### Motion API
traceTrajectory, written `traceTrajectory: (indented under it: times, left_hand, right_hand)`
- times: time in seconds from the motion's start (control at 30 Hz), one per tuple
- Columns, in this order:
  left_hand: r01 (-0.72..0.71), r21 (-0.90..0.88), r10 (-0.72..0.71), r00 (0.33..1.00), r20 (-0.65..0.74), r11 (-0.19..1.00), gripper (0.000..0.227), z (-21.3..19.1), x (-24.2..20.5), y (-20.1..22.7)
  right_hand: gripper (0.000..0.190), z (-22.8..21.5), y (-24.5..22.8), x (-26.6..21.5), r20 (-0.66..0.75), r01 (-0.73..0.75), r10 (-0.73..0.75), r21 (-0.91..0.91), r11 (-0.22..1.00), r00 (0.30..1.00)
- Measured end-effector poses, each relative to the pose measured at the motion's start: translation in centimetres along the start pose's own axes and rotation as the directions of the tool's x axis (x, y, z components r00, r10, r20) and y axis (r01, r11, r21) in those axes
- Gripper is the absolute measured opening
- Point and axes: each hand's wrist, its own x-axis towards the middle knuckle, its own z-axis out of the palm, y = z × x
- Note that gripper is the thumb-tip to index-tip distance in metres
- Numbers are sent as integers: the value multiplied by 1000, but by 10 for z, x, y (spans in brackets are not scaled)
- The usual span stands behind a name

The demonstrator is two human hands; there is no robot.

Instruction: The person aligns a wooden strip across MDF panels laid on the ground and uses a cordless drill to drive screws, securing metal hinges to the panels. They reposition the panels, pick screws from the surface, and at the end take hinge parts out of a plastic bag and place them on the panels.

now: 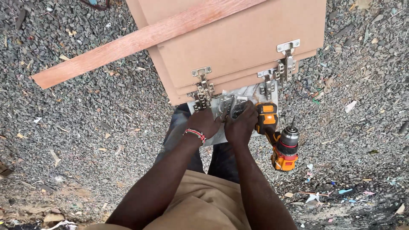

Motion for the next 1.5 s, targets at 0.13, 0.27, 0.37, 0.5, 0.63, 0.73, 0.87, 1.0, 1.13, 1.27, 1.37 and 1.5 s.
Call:
traceTrajectory:
  times: [0.13,0.27,0.37,0.5,0.63,0.73,0.87,1.0,1.13,1.27,1.37,1.5]
  left_hand:
    - [-5,-169,9,1000,23,986,87,-9,-12,23]
    - [-94,-173,84,995,-61,980,57,-18,-8,25]
    - [-229,-296,201,972,-122,927,46,-44,-28,17]
    - [-391,-493,350,920,-178,777,52,-75,-53,7]
    - [-411,-540,435,896,-89,735,49,-102,-76,7]
    - [-338,-598,454,890,48,727,43,-119,-83,11]
    - [-328,-494,349,936,-53,805,38,-177,-90,32]
    - [-352,-512,350,931,-103,784,41,-179,-63,38]
    - [-459,-581,507,857,-91,672,48,-207,-52,53]
    - [-605,-335,564,796,-222,722,51,-243,-57,64]
    - [-630,-9,586,727,-358,776,52,-266,-41,72]
    - [-540,268,593,626,-507,798,52,-291,-15,74]
  right_hand:
    - [102,6,17,5,14,43,-44,59,997,999]
    - [87,-18,11,-5,48,23,-38,271,962,998]
    - [86,-43,-14,-24,66,46,-71,317,947,995]
    - [53,-76,-38,-42,-118,323,-302,412,852,946]
    - [52,-44,23,-14,221,32,-297,752,659,929]
    - [14,-43,13,-8,311,-137,-252,835,533,916]
    - [21,-38,5,8,319,-176,-244,865,470,916]
    - [35,-67,-29,14,315,-188,-231,876,445,921]
    - [38,-128,-107,14,310,-190,-238,887,422,920]
    - [24,-158,-163,20,199,8,-331,847,532,922]
    - [27,-160,-176,55,108,201,-381,702,683,918]
    - [41,-158,-211,87,-9,348,-382,433,832,924]
